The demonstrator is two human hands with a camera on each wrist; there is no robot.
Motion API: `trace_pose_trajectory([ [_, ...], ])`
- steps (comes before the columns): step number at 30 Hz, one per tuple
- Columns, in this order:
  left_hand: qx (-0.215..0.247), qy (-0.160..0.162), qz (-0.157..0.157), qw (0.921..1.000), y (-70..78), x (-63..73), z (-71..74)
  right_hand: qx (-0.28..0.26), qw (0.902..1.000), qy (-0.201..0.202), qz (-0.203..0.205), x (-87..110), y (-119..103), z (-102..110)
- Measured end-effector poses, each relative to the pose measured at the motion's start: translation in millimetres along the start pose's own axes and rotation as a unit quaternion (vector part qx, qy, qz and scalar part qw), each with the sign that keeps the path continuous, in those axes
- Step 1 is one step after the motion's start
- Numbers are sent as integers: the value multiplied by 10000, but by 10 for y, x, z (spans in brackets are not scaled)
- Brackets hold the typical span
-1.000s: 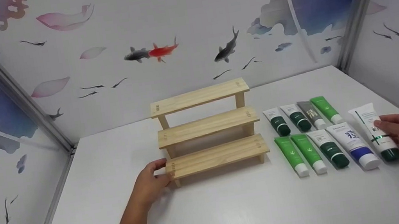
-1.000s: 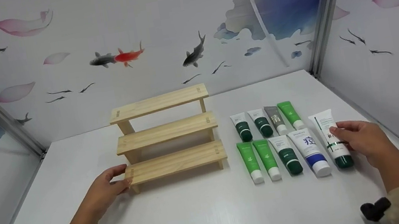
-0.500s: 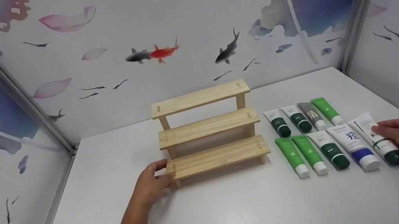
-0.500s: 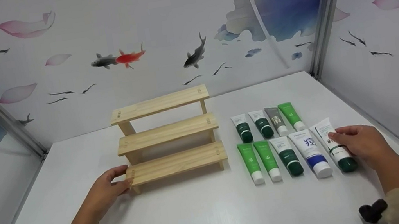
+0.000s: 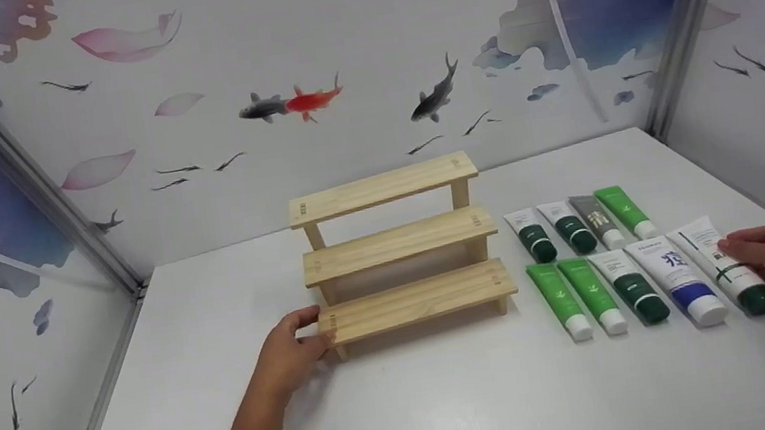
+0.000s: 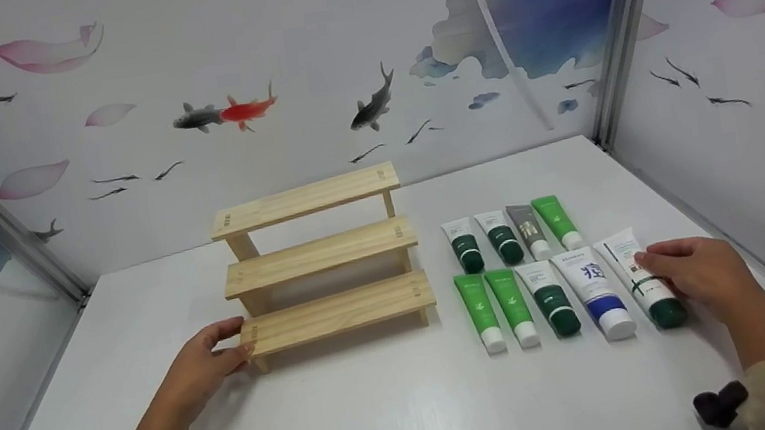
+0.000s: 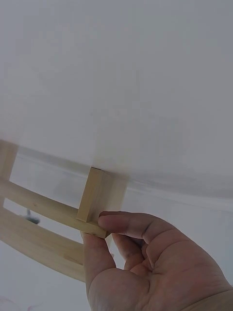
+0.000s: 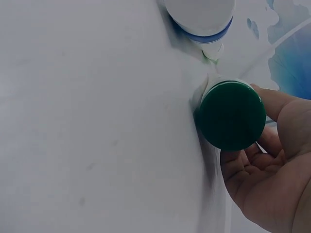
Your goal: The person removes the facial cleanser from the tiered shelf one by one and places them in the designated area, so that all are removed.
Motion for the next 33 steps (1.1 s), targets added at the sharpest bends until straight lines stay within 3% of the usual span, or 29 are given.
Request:
trace_pose_trajectory([
  [11,126,-47,34,9999,-1,-12,-14,-361,9937,688,806,146,-137,-39],
  [16,81,-54,93,9999,0,-10,-6,-447,9910,764,1002,229,-306,-155],
  [25,95,-21,101,9999,3,-9,2,-550,9878,256,1431,416,-781,-557],
  [33,97,-11,101,9999,-7,-21,-6,-725,9791,-324,1874,539,-1154,-982],
])
Point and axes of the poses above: each hand's wrist, its own x-axis away from the middle knuckle, its own z-axis out of the back of the hand, y = z × x, the point moved 1 cm from there along -x, towards the middle knuckle, and after that the axes turned 12 degrees about -x, right-handed, at the moved point
